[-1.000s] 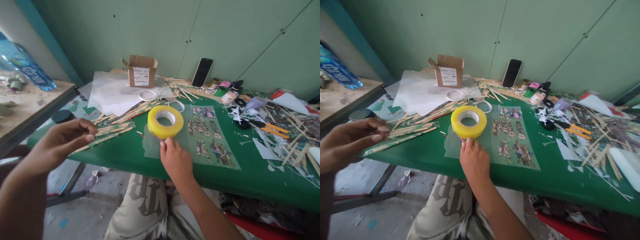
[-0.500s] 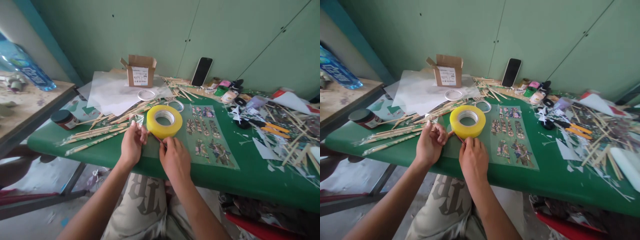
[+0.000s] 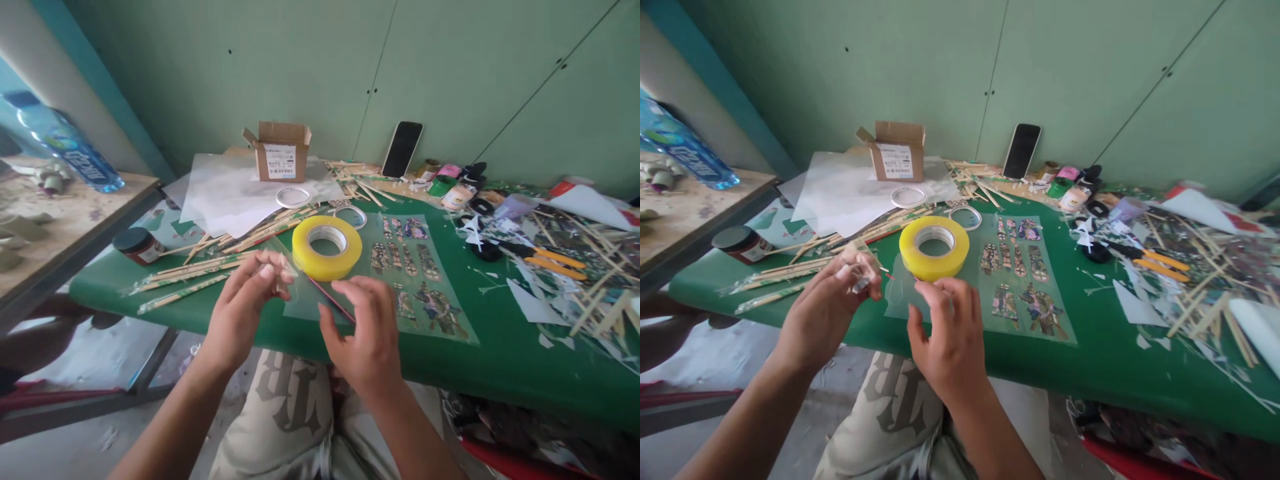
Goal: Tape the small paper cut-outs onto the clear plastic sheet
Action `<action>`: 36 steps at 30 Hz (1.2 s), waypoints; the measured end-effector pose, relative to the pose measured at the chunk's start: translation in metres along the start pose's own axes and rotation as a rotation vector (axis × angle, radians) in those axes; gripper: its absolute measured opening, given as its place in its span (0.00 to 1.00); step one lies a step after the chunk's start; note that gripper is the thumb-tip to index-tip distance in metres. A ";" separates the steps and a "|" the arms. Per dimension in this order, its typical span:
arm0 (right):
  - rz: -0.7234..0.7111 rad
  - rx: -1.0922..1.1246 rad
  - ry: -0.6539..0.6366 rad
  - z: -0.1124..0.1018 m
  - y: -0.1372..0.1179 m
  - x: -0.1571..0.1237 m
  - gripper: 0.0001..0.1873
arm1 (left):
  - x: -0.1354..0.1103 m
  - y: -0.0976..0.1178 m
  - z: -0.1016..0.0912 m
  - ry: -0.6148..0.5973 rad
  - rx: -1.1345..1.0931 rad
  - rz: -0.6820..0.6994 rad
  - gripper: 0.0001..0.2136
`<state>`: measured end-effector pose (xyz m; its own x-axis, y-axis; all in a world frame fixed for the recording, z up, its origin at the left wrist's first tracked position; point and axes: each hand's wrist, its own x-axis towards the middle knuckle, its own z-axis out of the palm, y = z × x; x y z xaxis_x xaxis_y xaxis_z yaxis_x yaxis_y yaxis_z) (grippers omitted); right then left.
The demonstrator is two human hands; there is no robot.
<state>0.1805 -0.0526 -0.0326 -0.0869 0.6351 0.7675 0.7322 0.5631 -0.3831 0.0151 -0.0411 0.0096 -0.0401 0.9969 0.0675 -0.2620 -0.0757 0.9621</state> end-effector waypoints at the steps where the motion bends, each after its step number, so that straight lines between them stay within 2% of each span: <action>1: -0.033 0.046 0.024 -0.006 -0.001 0.003 0.19 | -0.006 0.004 0.006 -0.041 -0.005 -0.023 0.10; 4: -0.092 0.081 0.071 -0.024 -0.002 0.007 0.24 | -0.022 0.007 0.025 -0.152 -0.013 -0.101 0.10; 9: -0.234 -0.036 0.093 -0.048 0.003 -0.003 0.16 | -0.045 -0.004 0.051 -0.134 -0.019 -0.194 0.08; 13: -0.173 -0.014 0.109 -0.065 0.007 -0.017 0.08 | -0.058 -0.011 0.067 -0.186 -0.059 -0.262 0.09; 16: -0.125 0.029 0.144 -0.076 0.008 -0.022 0.07 | -0.065 -0.010 0.072 -0.255 -0.101 -0.341 0.13; 19: -0.082 0.082 0.190 -0.085 0.009 -0.023 0.07 | -0.069 -0.009 0.072 -0.350 -0.166 -0.350 0.20; 21: -0.028 0.117 0.240 -0.091 0.010 -0.022 0.07 | -0.070 -0.011 0.073 -0.388 -0.148 -0.302 0.25; 25: 0.162 0.294 0.319 -0.101 0.012 -0.017 0.05 | -0.067 -0.018 0.083 -0.156 0.260 -0.025 0.28; 26: 0.207 0.352 0.331 -0.103 0.011 -0.016 0.04 | -0.066 -0.019 0.088 -0.147 0.340 0.008 0.29; 29: 0.330 0.475 0.371 -0.108 0.008 -0.012 0.02 | -0.065 -0.022 0.102 -0.346 0.340 -0.068 0.20; 31: 0.406 0.530 0.390 -0.112 0.008 -0.011 0.01 | -0.063 -0.024 0.110 -0.412 0.266 -0.132 0.14; 33: 0.467 0.565 0.405 -0.114 0.009 -0.011 0.03 | -0.059 -0.026 0.114 -0.378 0.224 -0.145 0.14; 36: 0.544 0.571 0.475 -0.118 0.016 -0.011 0.06 | -0.049 -0.024 0.116 -0.311 0.229 -0.073 0.14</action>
<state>0.2726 -0.1134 0.0134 0.5506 0.6766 0.4889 0.1352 0.5057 -0.8521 0.1349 -0.0855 0.0141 0.2739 0.9609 0.0399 -0.0303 -0.0329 0.9990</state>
